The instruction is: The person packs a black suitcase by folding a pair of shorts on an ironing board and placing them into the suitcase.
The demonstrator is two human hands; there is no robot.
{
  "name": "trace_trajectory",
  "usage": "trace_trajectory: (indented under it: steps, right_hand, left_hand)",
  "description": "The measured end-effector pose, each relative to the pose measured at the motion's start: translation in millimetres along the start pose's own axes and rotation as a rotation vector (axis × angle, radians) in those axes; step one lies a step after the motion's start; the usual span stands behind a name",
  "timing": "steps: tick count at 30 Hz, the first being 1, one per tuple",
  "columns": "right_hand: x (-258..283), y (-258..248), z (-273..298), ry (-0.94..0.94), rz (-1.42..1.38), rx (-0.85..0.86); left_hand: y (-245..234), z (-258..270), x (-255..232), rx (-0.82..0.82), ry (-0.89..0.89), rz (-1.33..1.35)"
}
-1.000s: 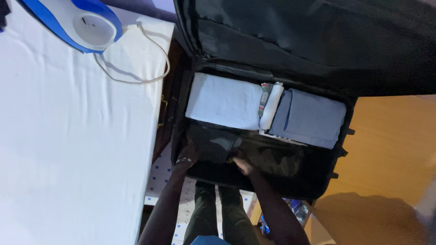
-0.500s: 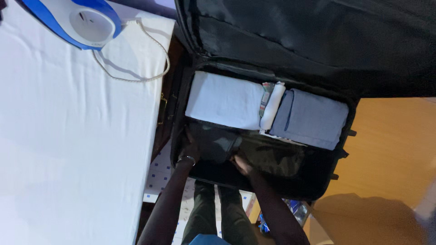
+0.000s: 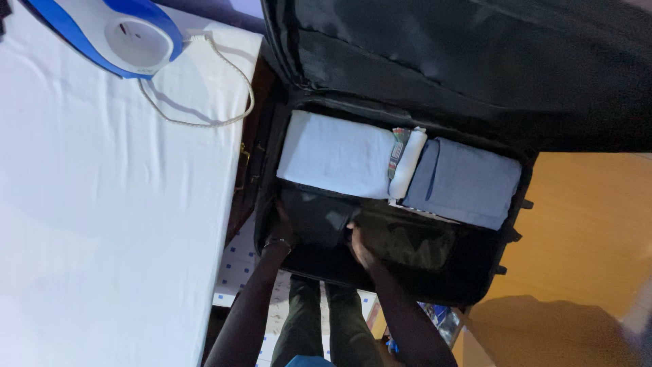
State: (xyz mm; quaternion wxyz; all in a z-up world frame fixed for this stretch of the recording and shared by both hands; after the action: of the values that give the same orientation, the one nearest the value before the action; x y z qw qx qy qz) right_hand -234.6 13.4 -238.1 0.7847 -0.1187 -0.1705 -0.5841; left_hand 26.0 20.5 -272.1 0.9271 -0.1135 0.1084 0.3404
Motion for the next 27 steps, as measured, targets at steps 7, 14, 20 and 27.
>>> trace_trajectory:
  steps: [7, 14, 20, 27]
  right_hand:
    - [27, 4, 10, -0.003, 0.428, -0.252]
    - [46, 39, -3, -0.085, 0.2, -0.018]
    - [4, 28, -22, -0.034, 0.55, -0.141]
    - [57, 46, 3, -0.072, 0.761, -0.07]
  left_hand:
    - [-21, 52, -42, -0.144, -0.098, 0.008]
    - [-60, 107, -90, -0.304, 0.236, -0.395]
    - [-47, 65, -58, -0.285, 0.332, -0.365]
    - [-29, 37, -31, -0.333, 0.448, -0.422]
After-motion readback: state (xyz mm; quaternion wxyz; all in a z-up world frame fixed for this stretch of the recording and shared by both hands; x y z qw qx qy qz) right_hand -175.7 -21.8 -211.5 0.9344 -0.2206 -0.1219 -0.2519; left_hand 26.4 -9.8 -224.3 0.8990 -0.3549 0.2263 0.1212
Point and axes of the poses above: each hand's wrist, its own z-axis away from the middle knuckle, its own y-axis out of the palm, x = y × z, the point moved 2 cm from there along -z, towards the middle knuckle, and after that the axes turned 12 degrees about x, right-handed, at the moved point
